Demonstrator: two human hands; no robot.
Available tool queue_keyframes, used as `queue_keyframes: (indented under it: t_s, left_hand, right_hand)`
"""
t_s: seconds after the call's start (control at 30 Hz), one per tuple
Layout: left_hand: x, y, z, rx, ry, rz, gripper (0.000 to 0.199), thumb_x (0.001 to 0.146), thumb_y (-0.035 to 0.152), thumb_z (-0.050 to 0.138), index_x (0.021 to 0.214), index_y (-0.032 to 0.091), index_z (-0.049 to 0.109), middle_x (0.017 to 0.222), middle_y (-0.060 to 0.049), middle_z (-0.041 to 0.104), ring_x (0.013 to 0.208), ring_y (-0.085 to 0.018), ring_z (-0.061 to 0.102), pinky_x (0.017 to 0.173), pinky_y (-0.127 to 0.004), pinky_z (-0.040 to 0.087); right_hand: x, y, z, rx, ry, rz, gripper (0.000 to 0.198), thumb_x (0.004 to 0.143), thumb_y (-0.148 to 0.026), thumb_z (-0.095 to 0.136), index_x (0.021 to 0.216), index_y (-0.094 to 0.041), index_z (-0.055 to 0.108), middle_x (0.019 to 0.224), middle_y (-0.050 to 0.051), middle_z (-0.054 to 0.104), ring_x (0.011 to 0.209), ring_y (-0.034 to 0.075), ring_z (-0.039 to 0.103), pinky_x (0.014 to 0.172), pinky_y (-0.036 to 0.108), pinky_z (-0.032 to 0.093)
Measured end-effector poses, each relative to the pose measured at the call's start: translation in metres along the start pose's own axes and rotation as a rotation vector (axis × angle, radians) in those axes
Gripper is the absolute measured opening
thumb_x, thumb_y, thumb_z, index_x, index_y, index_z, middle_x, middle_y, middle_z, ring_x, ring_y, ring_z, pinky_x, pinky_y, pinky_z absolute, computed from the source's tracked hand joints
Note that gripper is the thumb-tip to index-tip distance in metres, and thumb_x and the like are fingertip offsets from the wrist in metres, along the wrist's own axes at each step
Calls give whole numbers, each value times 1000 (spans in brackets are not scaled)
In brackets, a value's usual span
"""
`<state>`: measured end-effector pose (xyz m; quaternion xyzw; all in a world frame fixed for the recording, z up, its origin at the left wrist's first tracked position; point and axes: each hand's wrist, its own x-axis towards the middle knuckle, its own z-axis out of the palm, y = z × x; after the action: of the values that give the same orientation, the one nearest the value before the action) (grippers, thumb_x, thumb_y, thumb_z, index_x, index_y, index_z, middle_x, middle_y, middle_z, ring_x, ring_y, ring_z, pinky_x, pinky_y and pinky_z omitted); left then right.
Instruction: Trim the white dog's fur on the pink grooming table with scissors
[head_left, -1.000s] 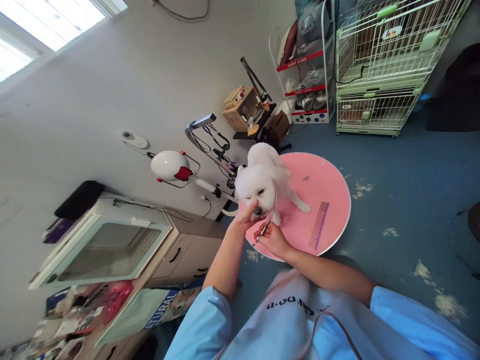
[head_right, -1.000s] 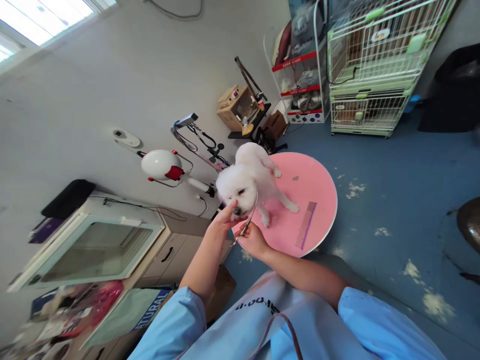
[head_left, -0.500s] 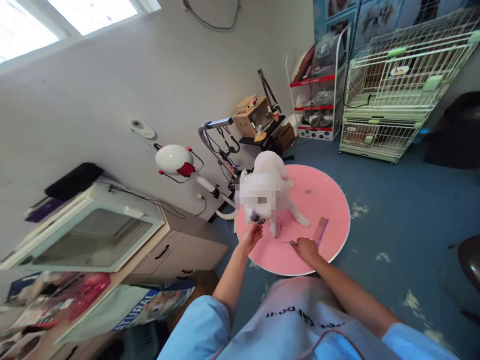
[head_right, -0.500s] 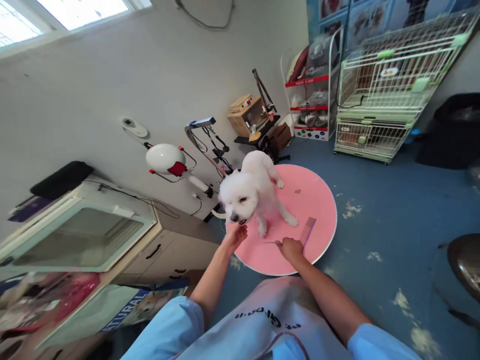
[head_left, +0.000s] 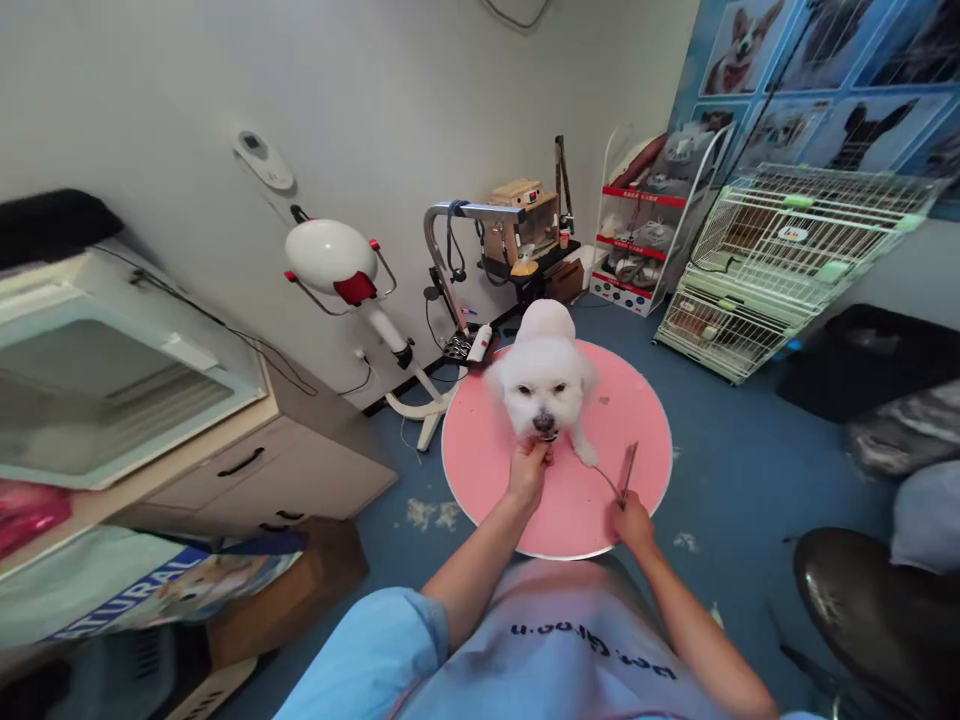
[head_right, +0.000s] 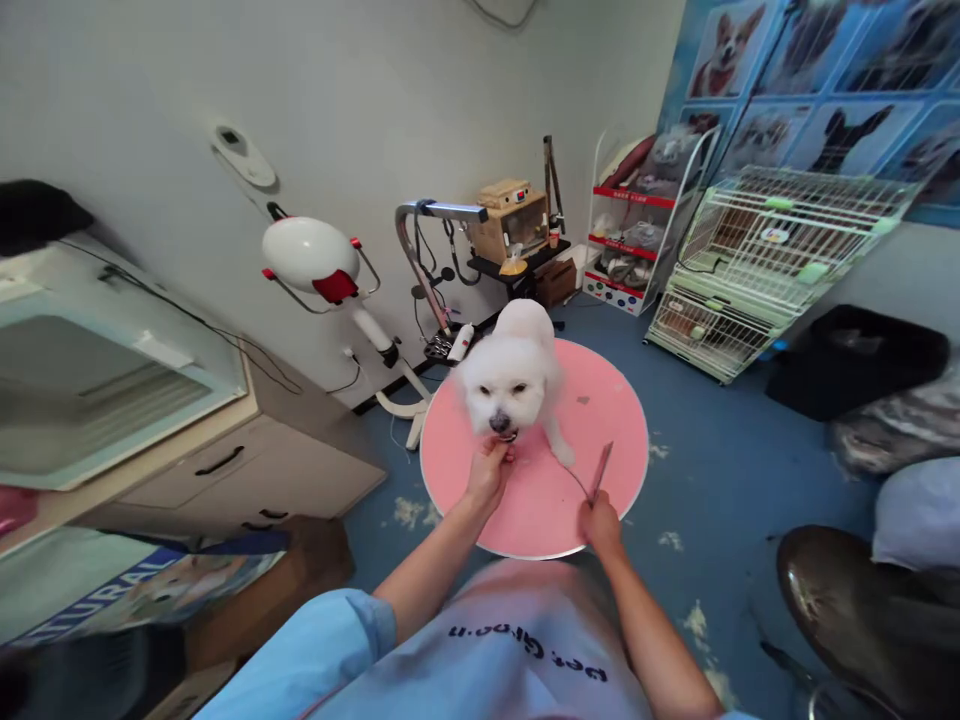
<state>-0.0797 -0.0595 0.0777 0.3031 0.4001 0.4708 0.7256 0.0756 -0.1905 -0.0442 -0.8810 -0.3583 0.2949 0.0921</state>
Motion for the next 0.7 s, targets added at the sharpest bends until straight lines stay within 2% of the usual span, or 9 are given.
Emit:
queue_keyframes:
  t_s: [0.1,0.17,0.23,0.4,0.43,0.5,0.57,0.63,0.7]
  left_hand:
    - [-2,-5,6,24,-5,-32,17,58,22,71,63,16,56,50,5,51,48,-7,42,51,-22,31]
    - [-3,-7,9,40,-11,-45,16,60,20,69,59,16,54,49,4,49,48,-7,42,52,-22,31]
    - [-4,-10,11,37,-29,-48,17,61,19,68,56,17,52,48,4,48,48,-7,41,53,-23,31]
    - [-1,-19,7,-18,-85,-74,18,60,21,69,56,16,52,48,4,48,48,-7,40,53,-23,31]
    - [1,-22,5,-29,-99,-88,19,60,21,70,56,16,52,48,4,48,48,-7,41,53,-23,31]
    - [4,-26,2,-64,-141,-118,23,58,20,72,55,16,50,47,4,47,48,-7,41,53,-23,31]
    - [9,-29,-3,-132,-211,-163,26,59,19,75,57,16,49,48,4,46,49,-7,41,54,-24,32]
    - [16,-31,-9,-217,-323,-281,30,59,20,78,59,16,48,51,4,47,51,-8,43,54,-24,35]
    - [26,-33,-17,-284,-418,-458,32,56,18,81,60,15,50,54,3,49,53,-9,46,54,-24,37]
  right_hand:
    - [-38,-17,-10,169,258,-290,47,98,-30,35,138,-12,51,90,9,73,82,22,69,73,31,50]
    - [-61,-34,-17,282,465,-562,43,96,-33,39,129,-15,61,81,8,71,74,22,65,75,33,49]
    - [-74,-49,-23,313,549,-689,38,93,-32,44,117,-16,69,74,7,69,68,21,62,75,34,48]
    - [-80,-55,-34,367,493,-413,44,89,-35,42,118,-14,69,63,3,63,57,20,57,60,30,45]
    - [-82,-53,-35,397,493,-402,44,90,-37,42,117,-13,68,63,2,62,57,19,56,59,30,44]
    - [-89,-52,-39,425,488,-519,41,93,-37,43,112,-14,70,63,2,61,59,18,56,60,29,44]
    - [-96,-57,-42,378,456,-718,34,93,-32,45,106,-16,72,63,2,60,60,18,55,63,29,44]
    - [-100,-68,-42,286,395,-855,30,91,-24,46,104,-18,72,61,1,60,59,16,54,64,28,41]
    - [-103,-78,-40,192,340,-898,28,88,-18,46,100,-18,72,59,0,60,56,15,52,64,27,39]
